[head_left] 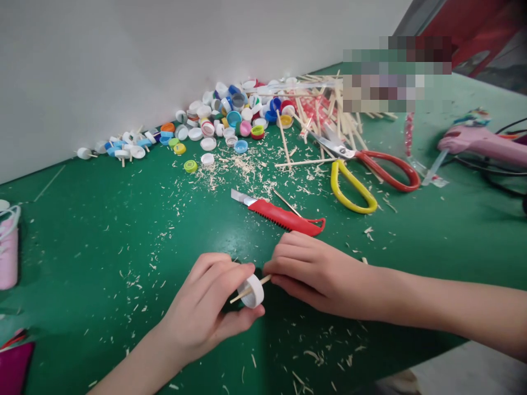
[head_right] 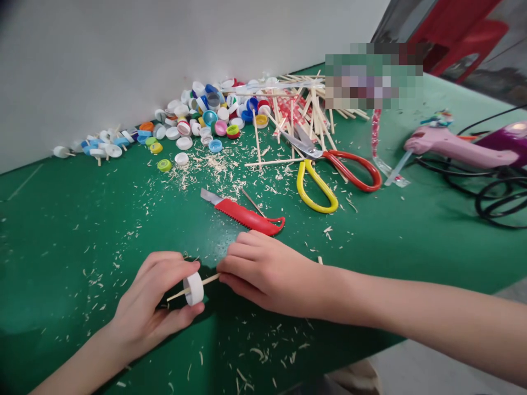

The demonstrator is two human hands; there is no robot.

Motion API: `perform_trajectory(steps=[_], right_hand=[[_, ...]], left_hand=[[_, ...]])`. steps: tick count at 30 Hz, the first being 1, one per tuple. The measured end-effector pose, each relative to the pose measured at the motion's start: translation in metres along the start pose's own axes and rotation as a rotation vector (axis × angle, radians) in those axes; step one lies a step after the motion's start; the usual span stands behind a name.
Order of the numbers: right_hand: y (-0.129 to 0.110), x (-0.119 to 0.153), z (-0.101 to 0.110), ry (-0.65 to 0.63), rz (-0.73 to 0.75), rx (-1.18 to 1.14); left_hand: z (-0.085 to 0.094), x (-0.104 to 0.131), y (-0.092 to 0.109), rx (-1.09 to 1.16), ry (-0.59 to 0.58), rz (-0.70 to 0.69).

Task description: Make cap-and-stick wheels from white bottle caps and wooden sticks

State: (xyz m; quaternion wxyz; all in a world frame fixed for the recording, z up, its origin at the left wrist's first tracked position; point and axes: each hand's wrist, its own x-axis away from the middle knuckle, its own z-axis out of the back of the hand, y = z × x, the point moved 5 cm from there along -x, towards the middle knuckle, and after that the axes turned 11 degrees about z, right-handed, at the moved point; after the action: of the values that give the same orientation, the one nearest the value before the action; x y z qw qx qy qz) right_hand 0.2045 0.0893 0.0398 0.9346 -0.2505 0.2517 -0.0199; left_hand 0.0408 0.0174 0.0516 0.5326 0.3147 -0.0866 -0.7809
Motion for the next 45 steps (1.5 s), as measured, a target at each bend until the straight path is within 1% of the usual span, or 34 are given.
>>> perform_trajectory(steps=[6, 10, 13, 19, 24, 30, 37, 40, 42, 45], right_hand=[[-0.001, 0.001, -0.001, -0.016, 0.003, 0.039], [-0.003, 0.000, -0.001, -0.013, 0.023, 0.065], [-0.002, 0.000, -0.001, -0.015, 0.010, 0.072], [0.000, 0.002, -0.002, -0.011, -0.010, 0.078], [0.001, 0.004, -0.003, -0.034, -0.017, 0.076], [0.000, 0.005, -0.004, -0.028, -0.011, 0.092], [-0.004, 0.004, -0.003, -0.006, 0.007, 0.155], [-0.007, 0.004, 0.001, 0.000, 0.017, 0.197], [-0.007, 0.004, 0.007, 0.023, 0.007, 0.232], [-0.001, 0.005, 0.023, 0.059, -0.040, 0.354]], left_hand=[[0.001, -0.002, 0.001, -0.016, 0.012, -0.011], [-0.001, -0.001, -0.001, -0.006, -0.006, -0.010], [-0.002, 0.000, -0.003, 0.010, -0.025, -0.001], [-0.006, 0.004, -0.009, 0.041, -0.102, 0.073], [-0.012, 0.008, -0.012, 0.076, -0.158, 0.142], [-0.013, 0.008, -0.009, 0.070, -0.140, 0.136], [-0.015, 0.007, -0.011, 0.079, -0.166, 0.135], [-0.013, 0.007, -0.010, 0.050, -0.160, 0.119], [-0.011, 0.006, -0.010, 0.049, -0.140, 0.126], [-0.009, 0.004, -0.011, 0.072, -0.110, 0.196]])
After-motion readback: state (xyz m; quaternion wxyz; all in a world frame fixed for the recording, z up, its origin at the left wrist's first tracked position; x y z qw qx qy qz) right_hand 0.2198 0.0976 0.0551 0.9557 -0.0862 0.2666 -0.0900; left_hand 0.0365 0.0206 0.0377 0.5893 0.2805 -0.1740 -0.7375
